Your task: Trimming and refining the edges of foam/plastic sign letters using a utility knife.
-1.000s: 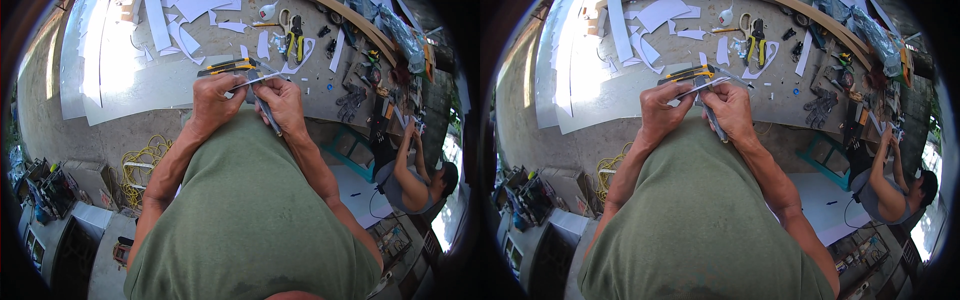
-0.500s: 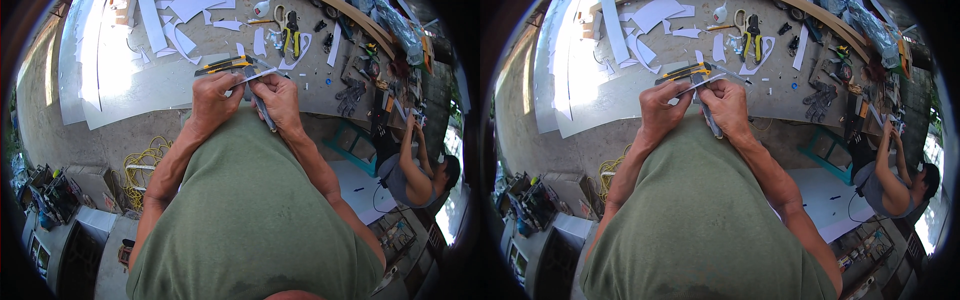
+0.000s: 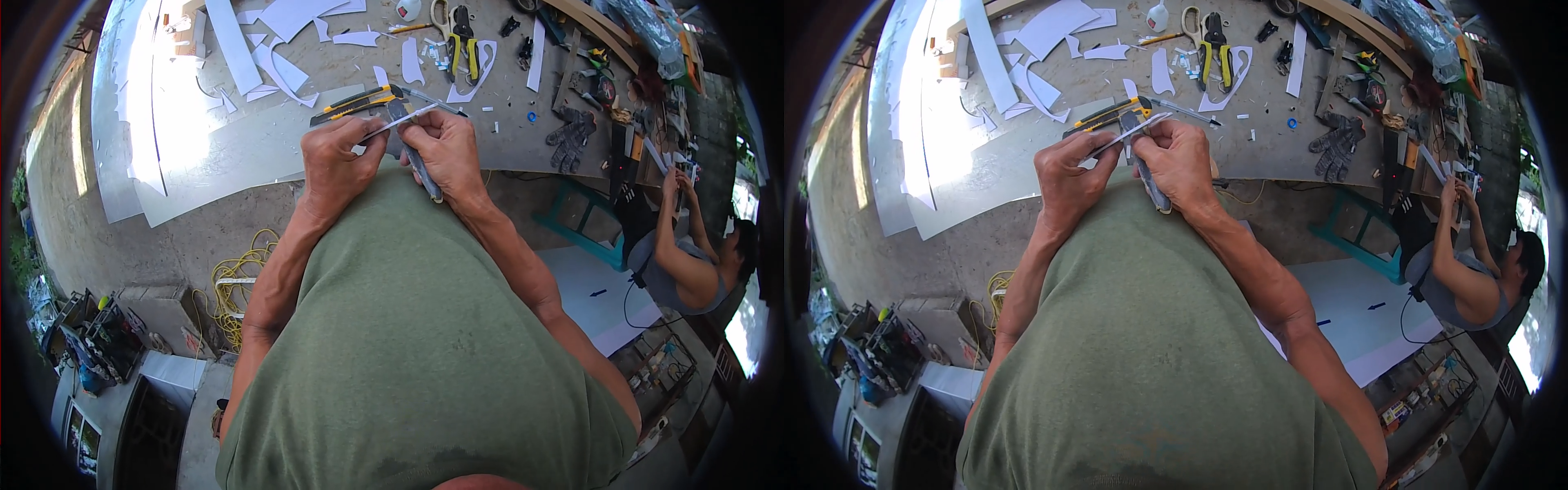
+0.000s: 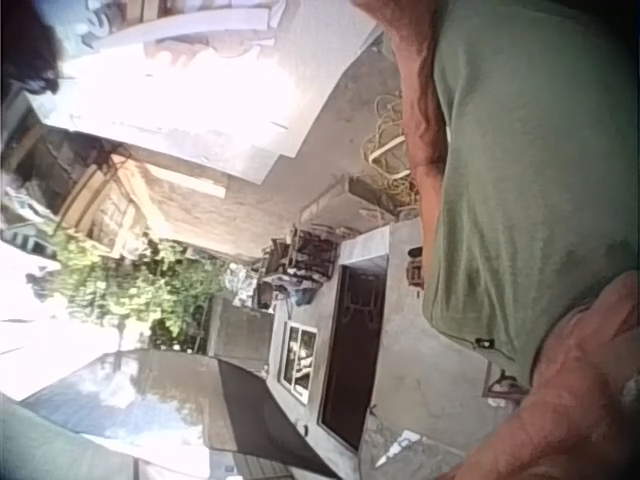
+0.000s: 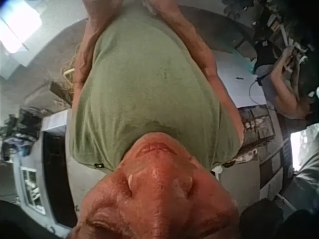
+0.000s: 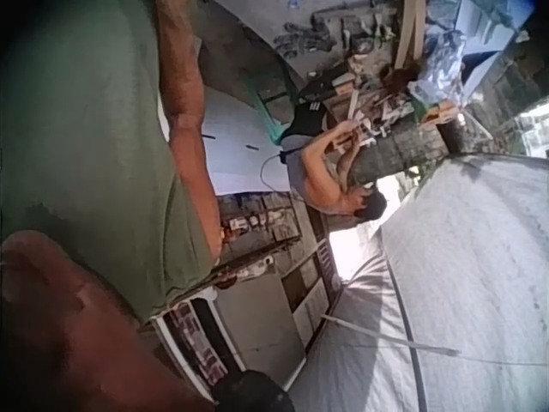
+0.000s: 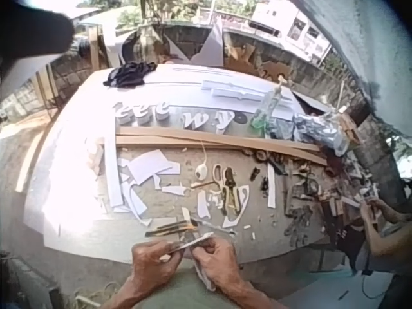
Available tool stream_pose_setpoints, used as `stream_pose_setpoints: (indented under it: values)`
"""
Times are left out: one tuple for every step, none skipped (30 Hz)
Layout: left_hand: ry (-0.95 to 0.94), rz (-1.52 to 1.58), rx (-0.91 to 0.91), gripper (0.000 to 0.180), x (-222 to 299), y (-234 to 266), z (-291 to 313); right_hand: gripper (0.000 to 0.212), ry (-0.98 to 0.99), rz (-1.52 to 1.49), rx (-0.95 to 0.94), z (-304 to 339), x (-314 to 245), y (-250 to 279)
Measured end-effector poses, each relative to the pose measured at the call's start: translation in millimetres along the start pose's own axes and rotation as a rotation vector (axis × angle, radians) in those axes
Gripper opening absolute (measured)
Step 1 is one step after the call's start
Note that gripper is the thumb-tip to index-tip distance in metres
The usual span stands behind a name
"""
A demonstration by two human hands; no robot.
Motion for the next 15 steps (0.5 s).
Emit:
stream_pose_setpoints:
  values:
    - [0.008,-0.011,-0.025,0.012,0.6,-0.9,0.6,0.014,0.001,-0.005,0.008,1.0,-0.2,0.9]
    - [0.014,-0.023,-0.05,0.012,0.6,-2.4,0.9,0.013,0.004,0.005,0.004,1.5,-0.4,1.2]
    - [0.008,-0.021,-0.057,0.012,0.7,-2.2,1.5,0.012,0.008,0.015,0.0,2.0,-0.9,1.5]
    - [-0.026,-0.021,-0.048,0.013,2.4,-0.9,2.3,0.012,0.009,0.01,0.008,3.4,-2.0,2.5]
    - [-0.058,-0.02,-0.037,0.014,4.8,0.7,3.1,0.012,-0.015,-0.015,-0.012,6.3,-2.2,0.9]
    - [-0.06,-0.019,-0.041,0.014,5.6,-0.2,2.6,0.012,-0.04,-0.038,-0.033,8.4,-1.4,-0.7]
    - [-0.05,-0.011,-0.043,0.015,5.8,-1.4,1.6,0.012,-0.041,-0.041,-0.031,8.9,-0.2,0.0]
    - [-0.041,-0.003,-0.043,0.016,5.2,-2.1,0.1,0.013,-0.03,-0.037,0.002,7.5,1.0,2.7]
    - [-0.042,-0.004,-0.044,0.016,5.5,-2.2,-1.0,0.013,-0.02,-0.032,0.033,6.7,1.4,5.1]
    - [-0.052,-0.008,-0.04,0.015,6.5,-1.8,-2.0,0.013,-0.02,-0.034,0.033,8.0,0.0,4.6]
    - [-0.062,-0.012,-0.036,0.014,7.2,-1.7,-2.5,0.014,-0.022,-0.05,-0.008,10.6,-2.8,1.3]
    - [-0.062,-0.013,-0.036,0.014,6.8,-1.9,-2.6,0.014,-0.024,-0.067,-0.05,11.9,-4.3,-1.6]
    - [-0.059,-0.016,-0.039,0.015,6.0,-2.2,-2.5,0.014,-0.025,-0.066,-0.051,10.0,-4.3,-0.6]
    - [-0.057,-0.019,-0.041,0.015,5.8,-2.2,-2.9,0.015,-0.057,-0.051,-0.026,7.0,-3.0,2.4]
    - [-0.056,-0.019,-0.041,0.015,5.5,-1.9,-3.0,0.015,-0.089,-0.034,-0.002,5.3,-1.4,4.7]
Point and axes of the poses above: each hand's wrist, its own z-axis away from the middle knuckle, its own y-axis out of the back of the hand, x = y × z, the point moved 7 cm from there along -z, towards the middle knuckle
